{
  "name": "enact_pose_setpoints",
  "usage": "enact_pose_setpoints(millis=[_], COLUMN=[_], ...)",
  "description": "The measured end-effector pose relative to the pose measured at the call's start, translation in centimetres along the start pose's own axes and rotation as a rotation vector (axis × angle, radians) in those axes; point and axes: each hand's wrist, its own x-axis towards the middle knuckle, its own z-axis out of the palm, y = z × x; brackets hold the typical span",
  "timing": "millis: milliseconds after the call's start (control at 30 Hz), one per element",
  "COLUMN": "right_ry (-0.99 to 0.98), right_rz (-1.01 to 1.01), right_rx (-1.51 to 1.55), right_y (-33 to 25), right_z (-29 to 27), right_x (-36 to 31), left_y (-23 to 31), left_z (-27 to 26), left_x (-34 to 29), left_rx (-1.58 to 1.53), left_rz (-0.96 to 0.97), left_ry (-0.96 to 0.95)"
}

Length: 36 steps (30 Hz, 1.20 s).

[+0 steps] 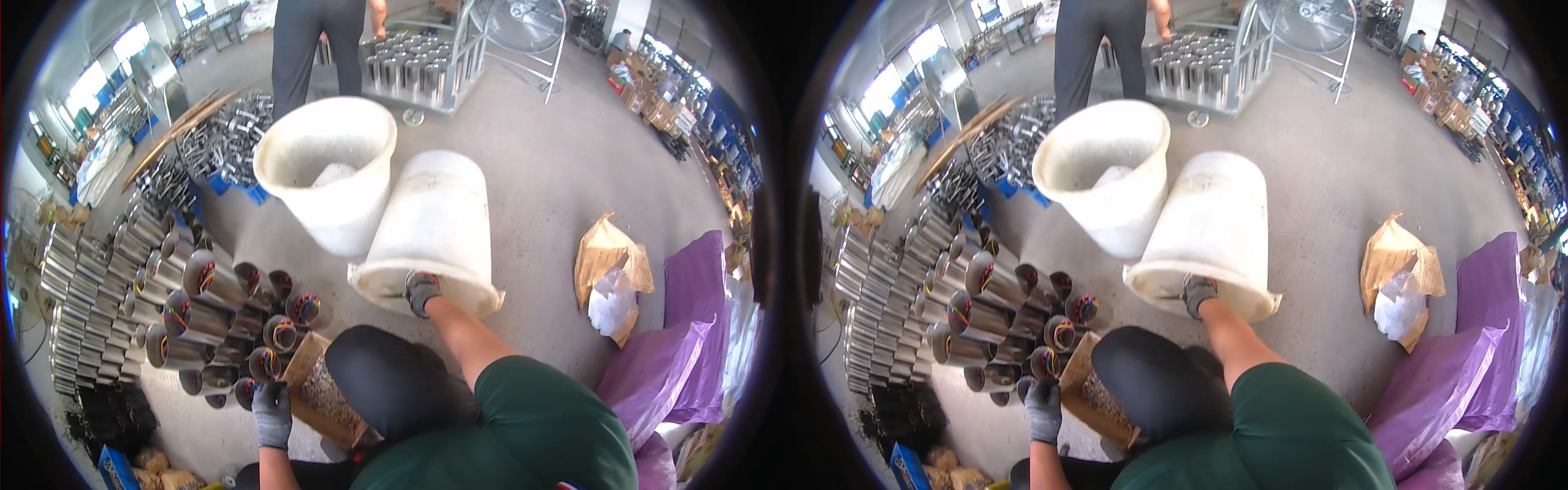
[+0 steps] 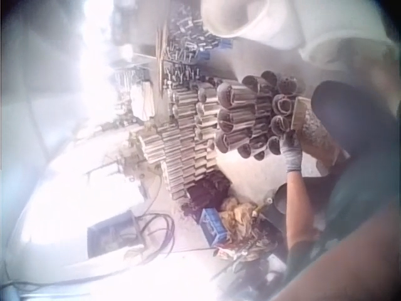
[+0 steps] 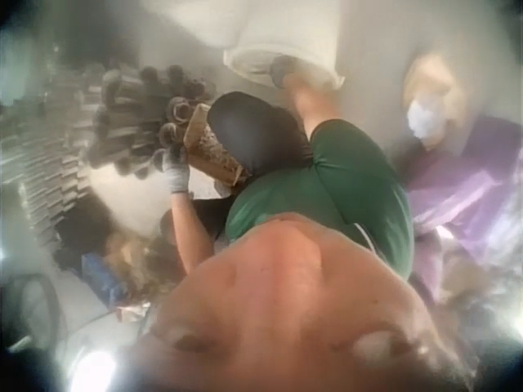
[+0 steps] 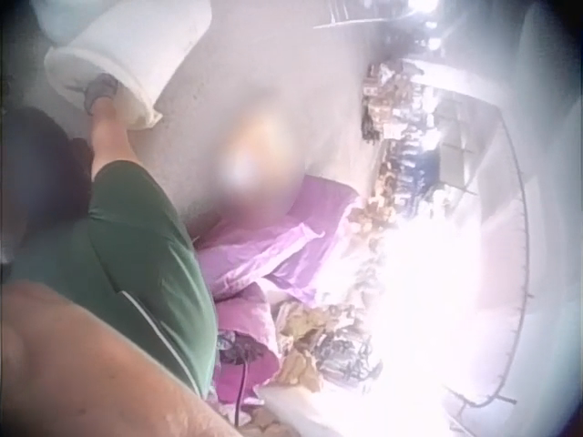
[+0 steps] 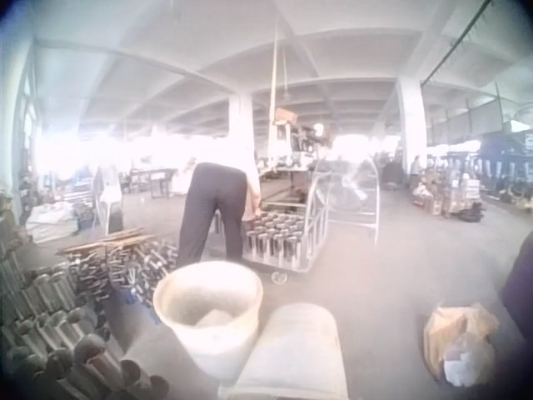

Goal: The person uses shears to strip the ends of electrical wires on a component and then places the component into a container.

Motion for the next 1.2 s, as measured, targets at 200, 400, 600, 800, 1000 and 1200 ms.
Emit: enact_pose_setpoints(millis=[200, 400, 600, 800, 1000, 1200], right_ry=[0.069, 0.338, 0.403, -0.012, 0.218, 0.128], right_rz=[0.057, -0.216, -0.252, -0.068, 0.226, 0.193], right_rx=[0.126, -0.188, 0.041, 0.285, 0.435, 0.550], right_y=[0.0, 1.9, 2.7, -1.2, 0.8, -2.2], right_z=[1.2, 6.4, 6.6, 1.8, 10.0, 7.9], right_x=[-2.1, -2.6, -3.0, -4.1, 0.1, 0.1], left_y=[-4.3, -4.0, -3.3, -3.1, -0.4, -6.2], left_z=[2.7, 2.3, 2.4, 1.3, 1.2, 2.6], left_x=[-0.4, -0.4, -0.4, -1.7, -1.3, -3.4], left_rx=[-0.071, -0.041, -0.001, -0.073, -0.120, -0.115], left_rz=[-0.054, -0.072, 0.009, -0.076, -0.025, -0.051], left_ry=[-0.066, -0.068, -0.120, -0.028, -0.063, -0.031])
